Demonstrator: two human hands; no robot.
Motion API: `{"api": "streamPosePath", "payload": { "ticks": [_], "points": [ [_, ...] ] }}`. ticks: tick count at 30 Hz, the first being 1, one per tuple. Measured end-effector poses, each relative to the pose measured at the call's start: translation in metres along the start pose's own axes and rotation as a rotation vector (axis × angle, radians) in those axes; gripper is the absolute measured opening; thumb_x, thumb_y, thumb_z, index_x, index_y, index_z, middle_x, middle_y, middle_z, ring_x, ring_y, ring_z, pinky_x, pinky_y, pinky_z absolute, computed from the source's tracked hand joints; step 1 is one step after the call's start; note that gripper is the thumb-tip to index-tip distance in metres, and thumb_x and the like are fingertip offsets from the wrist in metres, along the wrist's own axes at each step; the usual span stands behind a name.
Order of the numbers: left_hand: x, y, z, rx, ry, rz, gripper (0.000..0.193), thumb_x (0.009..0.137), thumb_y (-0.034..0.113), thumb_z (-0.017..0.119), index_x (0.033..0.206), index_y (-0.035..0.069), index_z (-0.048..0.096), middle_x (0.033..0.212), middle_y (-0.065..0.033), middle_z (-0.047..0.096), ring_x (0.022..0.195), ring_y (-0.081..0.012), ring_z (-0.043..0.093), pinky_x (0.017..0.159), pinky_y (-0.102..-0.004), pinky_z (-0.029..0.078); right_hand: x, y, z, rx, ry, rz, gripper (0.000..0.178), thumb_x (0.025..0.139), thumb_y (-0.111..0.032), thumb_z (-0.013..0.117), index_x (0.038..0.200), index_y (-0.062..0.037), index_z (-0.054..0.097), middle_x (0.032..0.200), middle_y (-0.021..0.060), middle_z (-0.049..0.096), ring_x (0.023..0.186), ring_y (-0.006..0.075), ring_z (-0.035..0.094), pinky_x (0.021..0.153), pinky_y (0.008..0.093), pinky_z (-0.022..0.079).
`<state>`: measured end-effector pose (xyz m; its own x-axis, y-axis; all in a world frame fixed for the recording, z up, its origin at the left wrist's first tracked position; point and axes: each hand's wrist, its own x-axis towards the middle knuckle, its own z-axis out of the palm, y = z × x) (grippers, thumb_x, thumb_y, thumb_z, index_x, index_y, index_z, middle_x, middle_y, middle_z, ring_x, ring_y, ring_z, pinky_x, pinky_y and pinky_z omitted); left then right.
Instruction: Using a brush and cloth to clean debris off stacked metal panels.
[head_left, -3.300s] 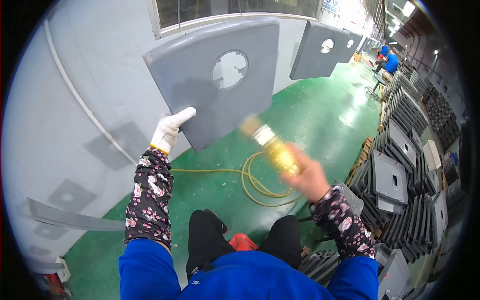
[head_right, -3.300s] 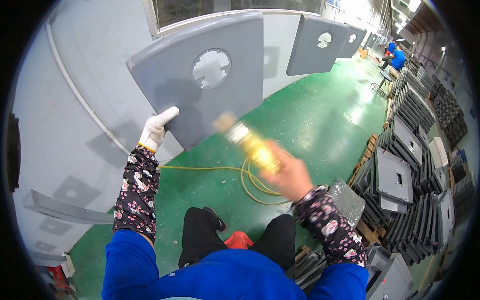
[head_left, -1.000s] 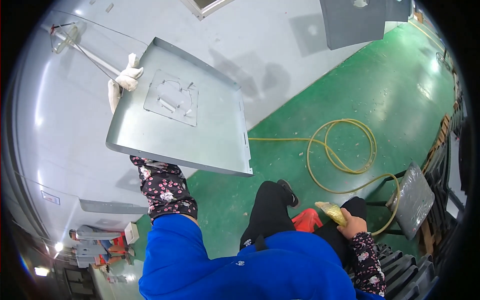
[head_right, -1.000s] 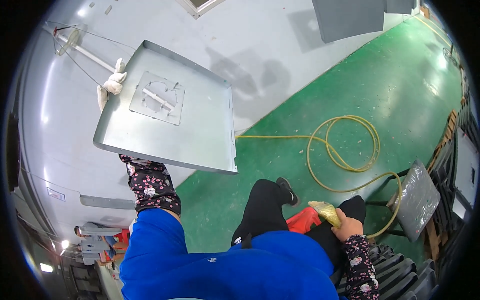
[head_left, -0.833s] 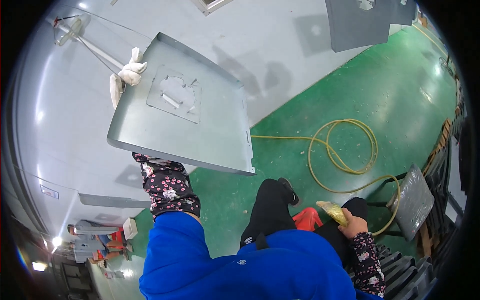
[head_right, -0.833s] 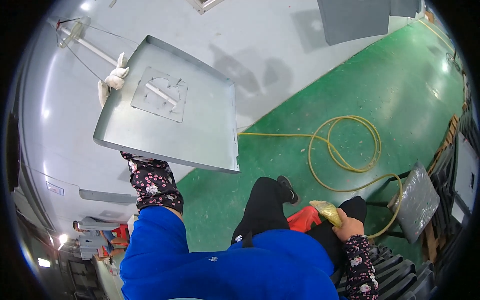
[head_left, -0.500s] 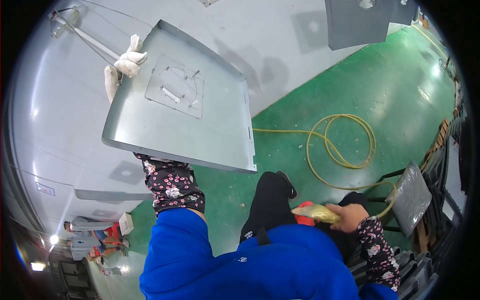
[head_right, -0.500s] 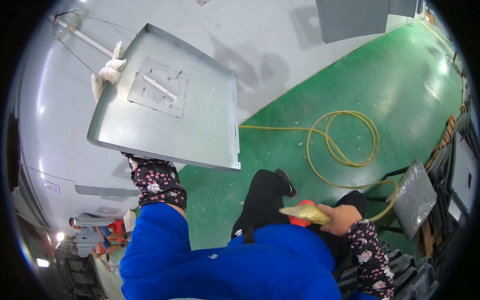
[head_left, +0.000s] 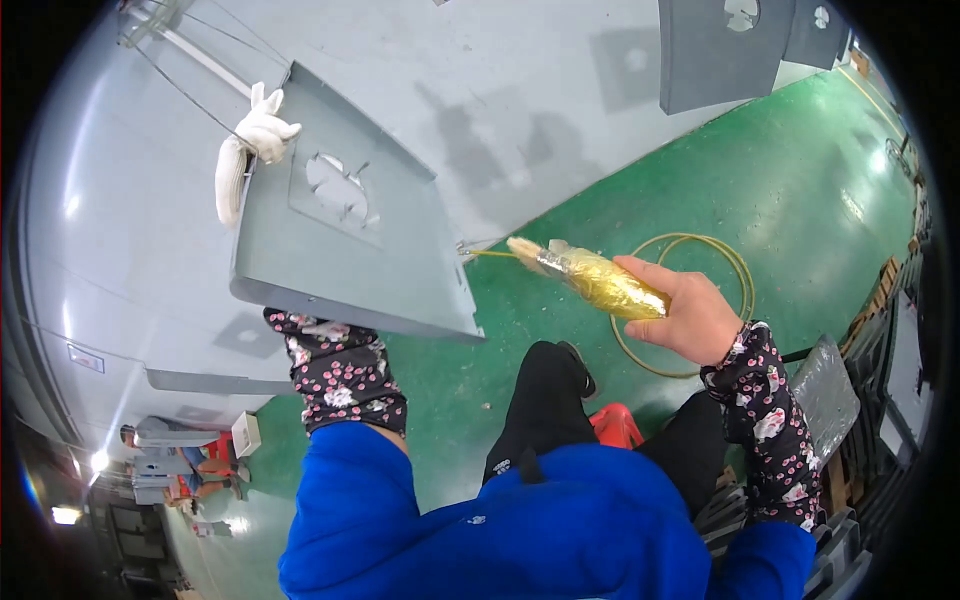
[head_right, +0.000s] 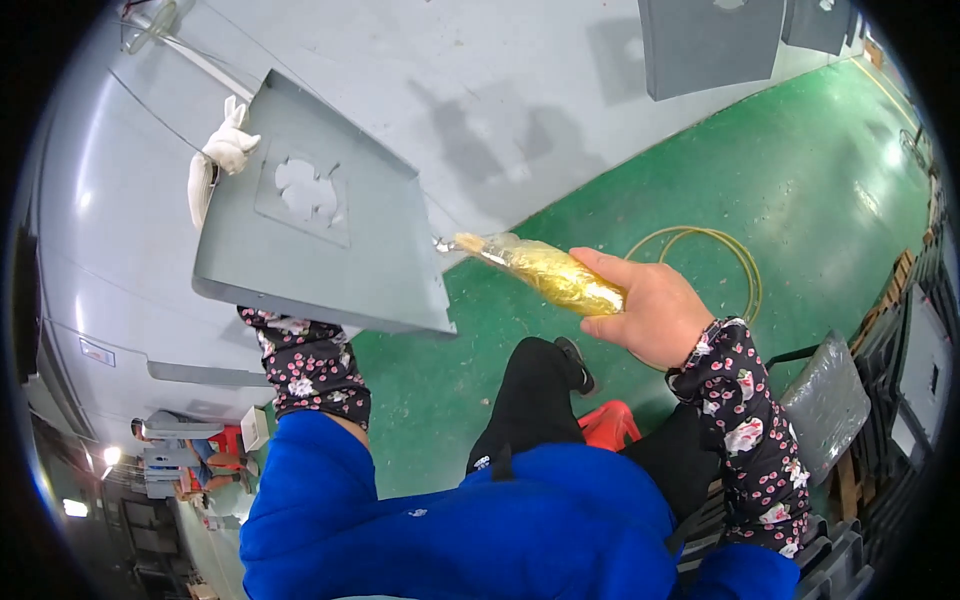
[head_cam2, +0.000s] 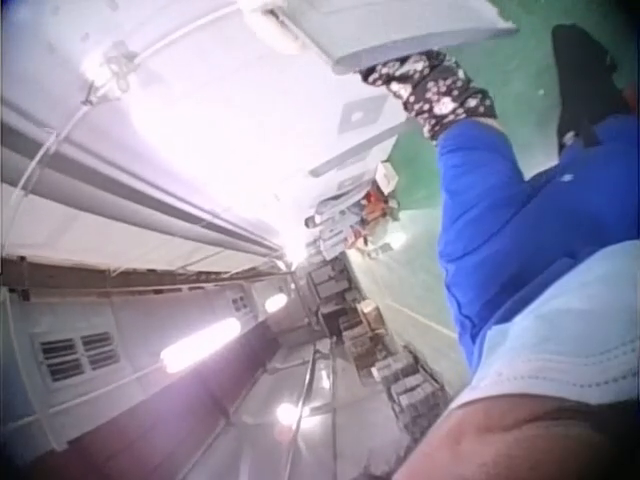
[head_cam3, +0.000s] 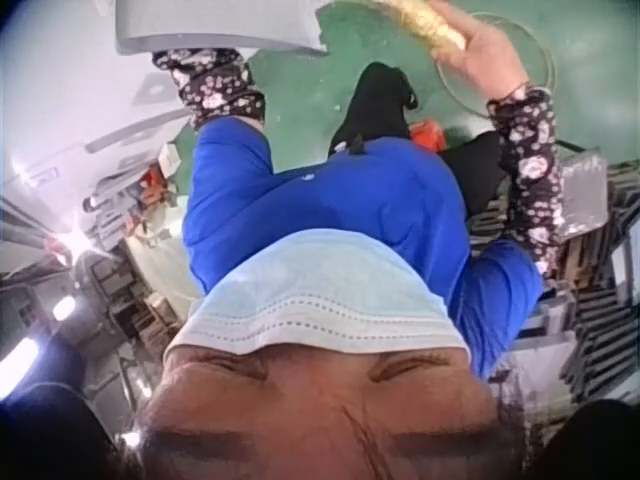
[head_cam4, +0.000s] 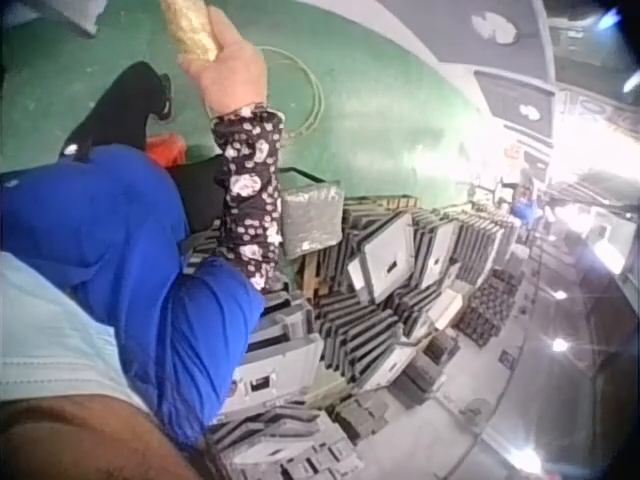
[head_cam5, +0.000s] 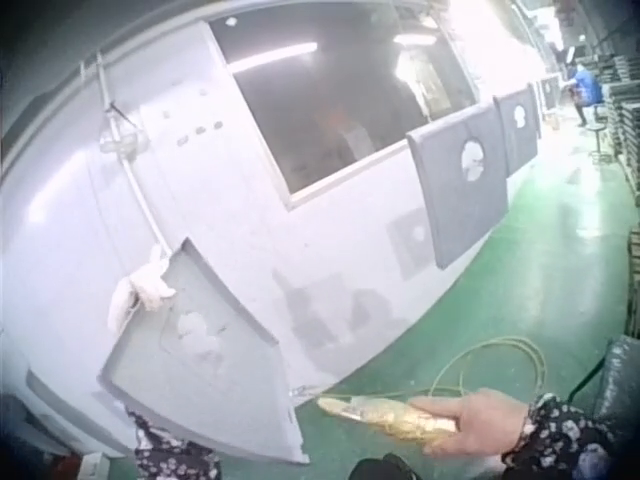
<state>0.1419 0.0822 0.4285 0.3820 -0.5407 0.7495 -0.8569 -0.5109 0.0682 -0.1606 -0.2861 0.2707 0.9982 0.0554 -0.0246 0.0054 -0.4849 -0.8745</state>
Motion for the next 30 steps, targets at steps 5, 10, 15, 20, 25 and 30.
{"api": "streamPosePath", "payload": {
  "ticks": [5,10,15,20,25,30],
  "points": [
    [-0.014,0.001,0.009,-0.221,0.100,0.249,0.039,0.087,0.005,0.049,0.124,-0.004,0.049,0.135,-0.0177,0.047,0.121,-0.0202,0.047,0.109,-0.0307,0.028,0.000,0.016,0.007,0.006,-0.340,-0.127,0.064,0.072,-0.023,0.075,0.132,-0.0172,0.052,0.100,0.0169,0.067,0.089,0.0314,0.065,0.083,0.0357,0.050],
    [-0.022,0.083,-0.001,0.167,0.223,0.367,0.022,0.082,0.004,0.050,0.098,-0.008,0.059,0.094,-0.0174,0.064,0.098,-0.0274,0.061,0.108,-0.0480,0.032,-0.023,0.107,0.022,-0.266,-0.117,0.103,0.064,0.071,-0.030,0.074,0.130,-0.0183,0.053,0.098,0.0176,0.067,0.090,0.0344,0.064,0.079,0.0400,0.051],
    [-0.041,0.025,0.012,0.158,0.281,0.205,0.017,0.082,0.006,0.050,0.089,-0.006,0.059,0.094,-0.0176,0.065,0.105,-0.0289,0.060,0.108,-0.0499,0.032,-0.109,0.197,0.051,-0.614,-0.439,0.512,0.067,0.066,-0.040,0.075,0.127,-0.0218,0.054,0.098,0.0174,0.067,0.094,0.0347,0.064,0.083,0.0436,0.050],
    [-0.035,0.008,0.004,0.015,0.175,0.051,0.022,0.089,0.010,0.043,0.084,-0.005,0.059,0.097,-0.0164,0.066,0.110,-0.0299,0.056,0.113,-0.0476,0.022,-0.143,0.225,0.083,-0.599,-0.466,0.581,0.070,0.069,-0.039,0.073,0.132,-0.0203,0.048,0.096,0.0157,0.068,0.092,0.0328,0.064,0.082,0.0426,0.050],
    [-0.016,0.027,0.030,-0.293,0.228,-0.038,0.030,0.094,0.012,0.037,0.078,-0.003,0.057,0.092,-0.0145,0.064,0.104,-0.0287,0.057,0.110,-0.0448,0.025,-0.147,0.230,0.093,-0.588,-0.309,0.547,0.066,0.072,-0.036,0.072,0.131,-0.0202,0.048,0.094,0.0149,0.068,0.091,0.0320,0.065,0.080,0.0422,0.051],
    [-0.001,0.036,0.045,-0.523,0.313,-0.226,0.027,0.091,0.014,0.045,0.081,-0.006,0.060,0.097,-0.0151,0.063,0.100,-0.0270,0.057,0.103,-0.0410,0.035,-0.144,0.225,0.094,-0.556,-0.288,0.562,0.065,0.074,-0.035,0.072,0.131,-0.0184,0.047,0.095,0.0144,0.068,0.092,0.0307,0.065,0.079,0.0419,0.051]
  ]
}}
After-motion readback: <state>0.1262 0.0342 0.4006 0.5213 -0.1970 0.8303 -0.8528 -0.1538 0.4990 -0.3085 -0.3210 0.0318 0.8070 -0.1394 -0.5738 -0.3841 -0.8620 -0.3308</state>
